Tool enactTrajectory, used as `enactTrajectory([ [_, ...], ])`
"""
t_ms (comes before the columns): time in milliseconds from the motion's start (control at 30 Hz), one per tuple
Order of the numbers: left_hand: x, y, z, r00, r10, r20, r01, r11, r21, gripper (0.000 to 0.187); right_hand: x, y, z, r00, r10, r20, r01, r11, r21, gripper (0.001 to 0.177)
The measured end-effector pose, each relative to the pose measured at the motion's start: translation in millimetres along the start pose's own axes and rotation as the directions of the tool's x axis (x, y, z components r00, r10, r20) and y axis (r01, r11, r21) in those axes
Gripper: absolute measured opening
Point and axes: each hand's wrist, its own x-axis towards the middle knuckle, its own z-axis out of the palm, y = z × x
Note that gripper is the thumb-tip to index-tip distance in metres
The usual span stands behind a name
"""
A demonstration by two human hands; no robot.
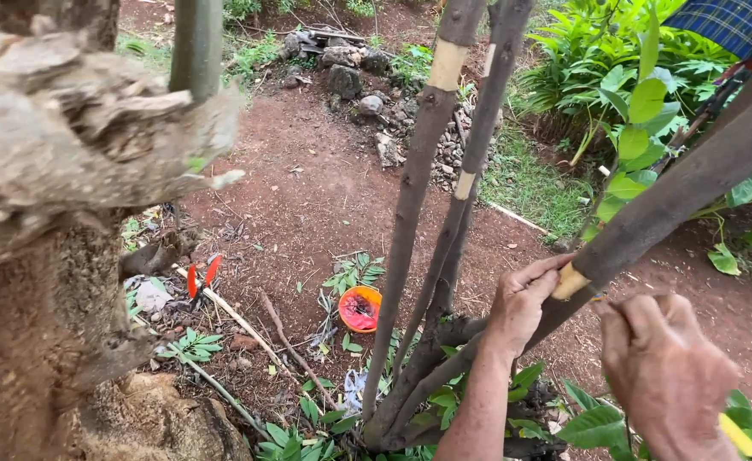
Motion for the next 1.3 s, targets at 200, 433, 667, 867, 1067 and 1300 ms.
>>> enactTrajectory([
  [200, -44.2, 30.2, 37.9, 0.882, 0.217, -0.419, -0.073, 0.94, 0.332, 0.047, -14.7, -9.4, 14.9, 0.983, 0.049, -0.177, -0.027, 0.992, 0.125, 0.026],
  [433, -71.0, 34.3, 56.6, 0.888, 0.102, -0.448, 0.052, 0.946, 0.319, 0.02, -11.6, -23.8, 17.4, 0.932, 0.029, -0.361, 0.041, 0.982, 0.183, 0.019],
  [667, -69.2, 50.9, 66.4, 0.875, 0.086, -0.477, 0.175, 0.862, 0.476, 0.024, -3.8, -34.0, 2.9, 0.931, 0.008, -0.364, 0.086, 0.966, 0.243, 0.027],
  [867, -58.9, 52.4, 63.8, 0.841, 0.019, -0.541, 0.203, 0.915, 0.348, 0.024, 22.2, 9.1, -55.7, 0.944, -0.007, 0.331, -0.139, 0.898, 0.417, 0.043],
  [1067, -43.9, 65.5, 69.9, 0.824, -0.078, -0.561, 0.224, 0.954, 0.197, 0.012, 92.3, 100.9, 51.3, 0.934, 0.201, 0.296, -0.355, 0.425, 0.833, 0.039],
  [1300, -36.4, 61.9, 74.6, 0.847, -0.059, -0.529, 0.259, 0.913, 0.314, 0.016, 117.8, 65.8, 82.6, 0.955, 0.259, 0.143, -0.205, 0.23, 0.951, 0.028],
])
